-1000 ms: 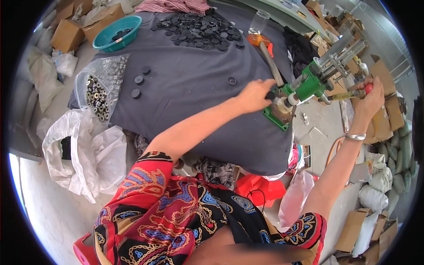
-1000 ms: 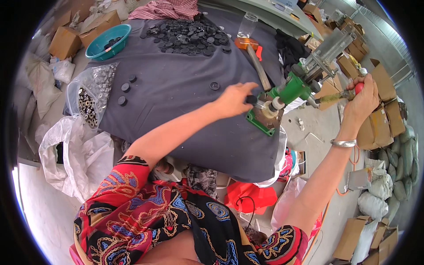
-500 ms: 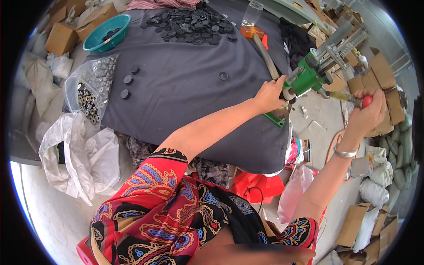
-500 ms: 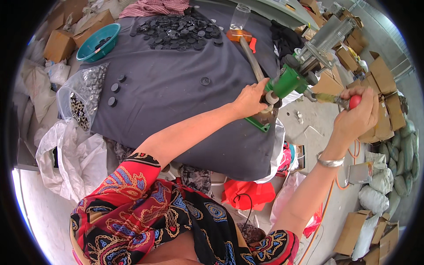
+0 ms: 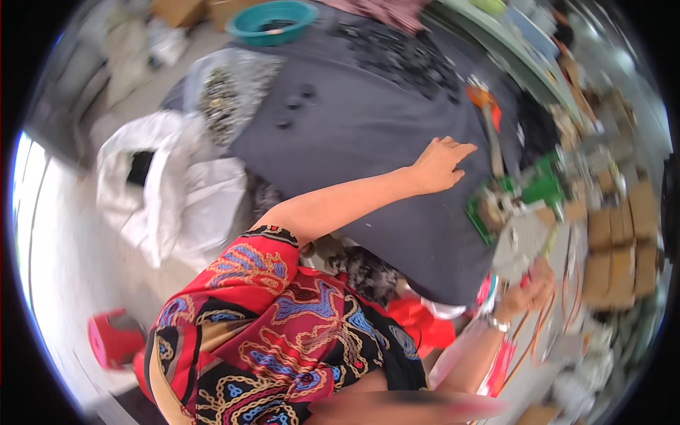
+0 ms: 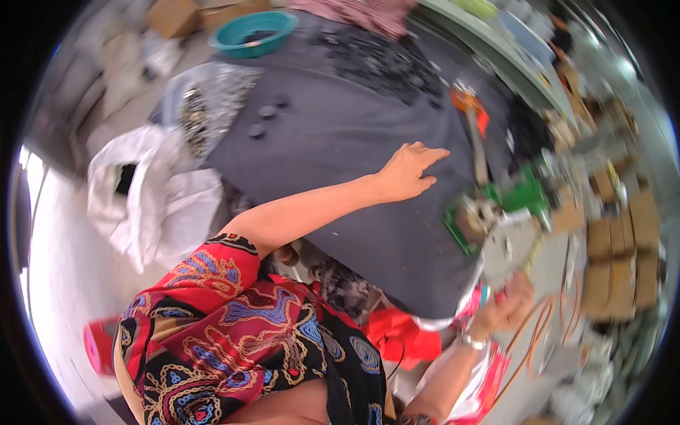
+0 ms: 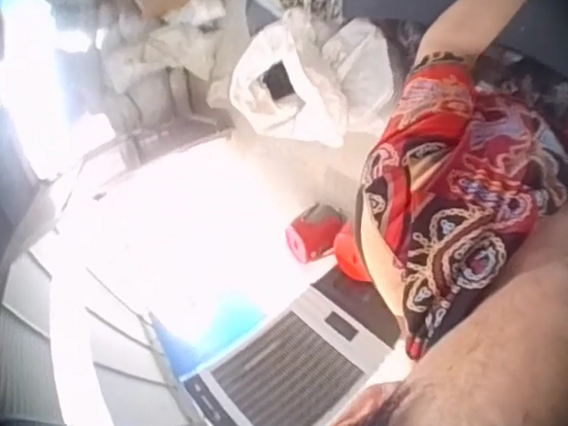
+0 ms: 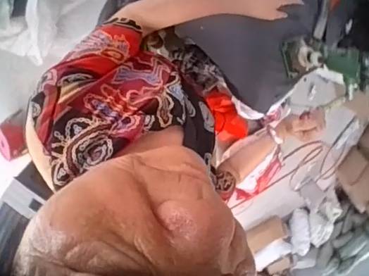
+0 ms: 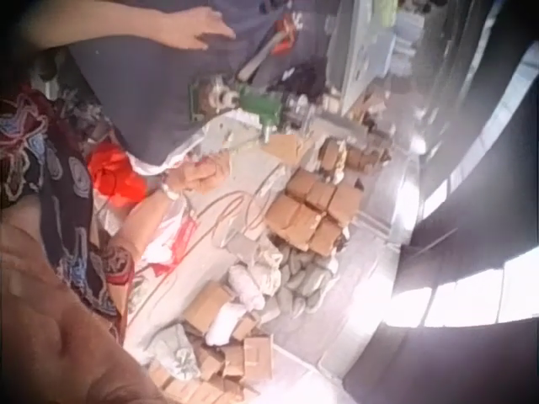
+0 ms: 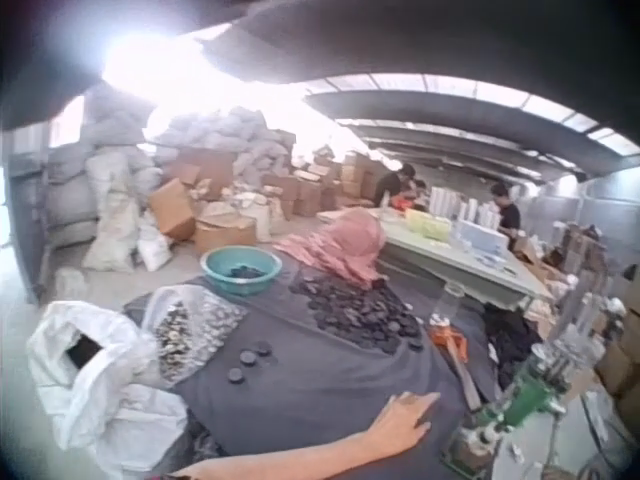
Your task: The person operates a manual press machine on components, arranges black plastic caps across the table by hand, and inserts metal bearings from a bag into the caps.
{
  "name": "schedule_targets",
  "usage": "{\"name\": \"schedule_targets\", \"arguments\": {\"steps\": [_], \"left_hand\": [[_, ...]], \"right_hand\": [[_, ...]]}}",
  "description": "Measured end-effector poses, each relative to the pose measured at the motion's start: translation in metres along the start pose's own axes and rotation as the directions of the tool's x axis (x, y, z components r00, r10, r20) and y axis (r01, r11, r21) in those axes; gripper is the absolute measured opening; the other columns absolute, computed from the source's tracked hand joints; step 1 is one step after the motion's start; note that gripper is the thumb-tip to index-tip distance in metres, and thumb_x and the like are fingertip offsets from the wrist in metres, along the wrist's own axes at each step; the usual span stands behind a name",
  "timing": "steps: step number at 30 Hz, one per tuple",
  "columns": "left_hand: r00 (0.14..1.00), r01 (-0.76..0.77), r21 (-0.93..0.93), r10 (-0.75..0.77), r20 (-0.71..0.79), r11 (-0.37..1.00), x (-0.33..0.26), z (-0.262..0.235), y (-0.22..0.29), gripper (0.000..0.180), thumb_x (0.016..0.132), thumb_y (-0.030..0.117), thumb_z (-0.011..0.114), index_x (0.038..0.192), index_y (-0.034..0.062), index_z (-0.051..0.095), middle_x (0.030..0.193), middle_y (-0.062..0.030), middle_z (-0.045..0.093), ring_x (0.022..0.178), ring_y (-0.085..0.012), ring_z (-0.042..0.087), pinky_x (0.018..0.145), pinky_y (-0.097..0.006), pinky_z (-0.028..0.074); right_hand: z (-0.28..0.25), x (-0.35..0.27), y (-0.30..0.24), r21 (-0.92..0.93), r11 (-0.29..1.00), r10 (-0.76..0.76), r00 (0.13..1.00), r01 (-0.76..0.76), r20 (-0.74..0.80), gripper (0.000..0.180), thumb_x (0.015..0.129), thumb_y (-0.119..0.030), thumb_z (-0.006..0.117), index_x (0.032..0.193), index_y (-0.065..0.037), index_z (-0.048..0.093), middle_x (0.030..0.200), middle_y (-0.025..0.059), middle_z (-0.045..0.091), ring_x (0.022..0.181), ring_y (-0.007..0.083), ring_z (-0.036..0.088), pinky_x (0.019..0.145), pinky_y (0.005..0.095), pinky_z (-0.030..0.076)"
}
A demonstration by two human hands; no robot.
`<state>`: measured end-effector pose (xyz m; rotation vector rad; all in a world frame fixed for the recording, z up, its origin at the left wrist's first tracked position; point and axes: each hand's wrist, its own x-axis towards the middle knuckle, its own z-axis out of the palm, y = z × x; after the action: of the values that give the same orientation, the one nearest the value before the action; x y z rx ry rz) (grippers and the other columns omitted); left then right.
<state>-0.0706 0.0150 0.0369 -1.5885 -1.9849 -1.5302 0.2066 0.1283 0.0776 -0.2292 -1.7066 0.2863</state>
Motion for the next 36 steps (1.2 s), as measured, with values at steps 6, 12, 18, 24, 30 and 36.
{"name": "schedule_targets", "arguments": {"steps": [6, 12, 18, 24, 30, 36], "left_hand": [[0.933, 0.333, 0.684, -0.12, -0.34, 0.649, -0.026, -0.138, -0.113, 0.016, 0.074, 0.015, 0.062, 0.089, 0.0109, 0.063, 0.088, -0.012, 0.067, 0.089, -0.0326, 0.064, 0.069, -0.046, 0.048], [0.801, 0.528, 0.784, -0.496, -0.334, 0.325, -0.057, -0.194, -0.165, 0.026, 0.079, 0.027, 0.07, 0.1, 0.0113, 0.067, 0.099, -0.0086, 0.068, 0.105, -0.0293, 0.06, 0.085, -0.048, 0.045], [0.825, 0.46, 0.833, -0.495, -0.272, 0.307, -0.06, -0.193, -0.168, 0.02, 0.081, 0.022, 0.07, 0.098, 0.0116, 0.07, 0.096, -0.008, 0.068, 0.104, -0.0277, 0.06, 0.087, -0.048, 0.044], [0.835, 0.4, 0.874, -0.503, -0.224, 0.274, -0.055, -0.187, -0.156, 0.018, 0.08, 0.013, 0.062, 0.096, 0.0133, 0.072, 0.094, -0.0073, 0.069, 0.1, -0.0261, 0.062, 0.087, -0.045, 0.042], [0.966, 0.255, 0.398, -0.213, -0.146, 0.881, -0.014, -0.116, -0.093, 0.042, 0.073, 0.017, 0.071, 0.112, 0.0048, 0.062, 0.093, -0.0188, 0.067, 0.092, -0.0373, 0.063, 0.08, -0.047, 0.05], [0.98, 0.0, 0.014, -0.003, 0.199, 1.0, 0.031, 0.034, 0.007, 0.057, 0.069, 0.013, 0.069, 0.12, 0.0001, 0.048, 0.089, -0.0248, 0.065, 0.089, -0.0429, 0.063, 0.079, -0.049, 0.051]], "right_hand": [[-0.01, 0.078, 0.018, 0.166, 0.961, 0.227, 0.974, -0.22, -0.023, 0.025, 0.094, -0.009, 0.044, 0.071, -0.001, 0.046, 0.07, 0.0083, 0.048, 0.068, 0.0193, 0.049, 0.069, 0.0357, 0.046], [0.005, 0.164, 0.035, 0.291, 0.893, 0.362, 0.932, -0.344, -0.009, 0.032, 0.098, -0.021, 0.048, 0.071, -0.003, 0.047, 0.068, 0.0053, 0.047, 0.061, 0.0162, 0.048, 0.06, 0.0307, 0.043], [0.005, 0.193, 0.055, 0.314, 0.86, 0.431, 0.902, -0.402, -0.026, 0.03, 0.097, -0.021, 0.049, 0.072, -0.004, 0.049, 0.068, 0.0048, 0.048, 0.059, 0.0162, 0.049, 0.057, 0.0308, 0.045], [0.0, 0.195, 0.065, 0.339, 0.846, 0.443, 0.896, -0.411, -0.018, 0.028, 0.097, -0.019, 0.049, 0.074, -0.004, 0.05, 0.069, 0.0049, 0.05, 0.058, 0.0157, 0.049, 0.056, 0.031, 0.045], [0.009, 0.205, 0.059, 0.348, 0.841, 0.453, 0.891, -0.413, -0.036, 0.028, 0.095, -0.017, 0.05, 0.073, -0.001, 0.053, 0.068, 0.0075, 0.053, 0.059, 0.0179, 0.051, 0.057, 0.0314, 0.045], [-0.001, 0.206, 0.051, 0.369, 0.826, 0.465, 0.885, -0.426, -0.019, 0.029, 0.096, -0.017, 0.049, 0.074, 0.002, 0.053, 0.07, 0.0116, 0.053, 0.062, 0.0219, 0.051, 0.063, 0.0357, 0.047]]}}
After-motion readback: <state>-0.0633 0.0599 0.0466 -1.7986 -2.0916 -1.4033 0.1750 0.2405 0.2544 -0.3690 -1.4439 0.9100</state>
